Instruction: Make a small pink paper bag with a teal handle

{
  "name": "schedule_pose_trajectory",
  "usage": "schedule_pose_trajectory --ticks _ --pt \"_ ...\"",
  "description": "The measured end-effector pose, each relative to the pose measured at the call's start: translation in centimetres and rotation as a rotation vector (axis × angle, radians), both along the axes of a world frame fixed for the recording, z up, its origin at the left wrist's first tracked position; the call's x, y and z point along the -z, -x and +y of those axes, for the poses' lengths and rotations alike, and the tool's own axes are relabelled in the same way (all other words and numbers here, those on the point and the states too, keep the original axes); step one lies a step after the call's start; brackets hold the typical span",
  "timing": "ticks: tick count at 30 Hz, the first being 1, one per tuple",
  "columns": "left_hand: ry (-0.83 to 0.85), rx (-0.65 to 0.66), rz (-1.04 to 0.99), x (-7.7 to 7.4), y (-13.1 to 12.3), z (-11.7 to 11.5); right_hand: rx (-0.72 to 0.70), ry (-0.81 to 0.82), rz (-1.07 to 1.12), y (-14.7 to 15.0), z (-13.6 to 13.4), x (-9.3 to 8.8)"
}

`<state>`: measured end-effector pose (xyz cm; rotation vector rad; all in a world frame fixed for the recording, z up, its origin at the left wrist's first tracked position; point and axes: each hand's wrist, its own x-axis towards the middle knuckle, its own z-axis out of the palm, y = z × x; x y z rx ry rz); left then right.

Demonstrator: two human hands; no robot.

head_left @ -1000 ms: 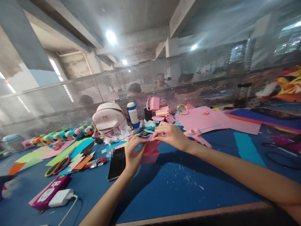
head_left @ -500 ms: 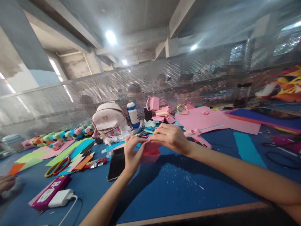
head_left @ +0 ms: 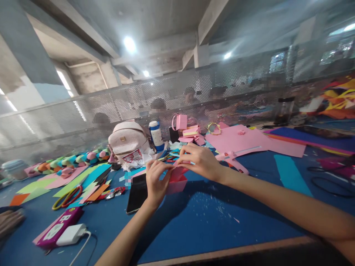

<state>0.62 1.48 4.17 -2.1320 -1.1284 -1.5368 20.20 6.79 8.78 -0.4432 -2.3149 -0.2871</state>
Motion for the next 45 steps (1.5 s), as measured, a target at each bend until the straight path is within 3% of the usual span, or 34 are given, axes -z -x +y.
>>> schedule_pose_trajectory --ticks 6,16,23,33,39,45 --pt "-0.023 0.000 -0.058 0.1 0.0 0.3 -0.037 0.202 -0.010 0.1 -0.1 -0.4" --pt "0.175 0.152 -0.328 0.4 -0.2 0.3 -0.128 0.584 0.116 0.5 0.6 0.0" --pt "0.316 0.148 -0.494 0.5 -0.4 0.4 -0.117 0.514 0.126 0.6 0.4 0.0" --pt "0.398 0.154 -0.537 0.1 -0.4 0.4 -0.058 0.333 0.093 0.8 0.4 0.6" --pt "0.377 0.164 -0.507 0.4 -0.3 0.6 -0.080 0.289 0.113 0.7 0.5 0.9" --pt "0.243 0.127 -0.399 0.5 -0.5 0.2 -0.135 0.324 0.112 0.6 0.5 0.5"
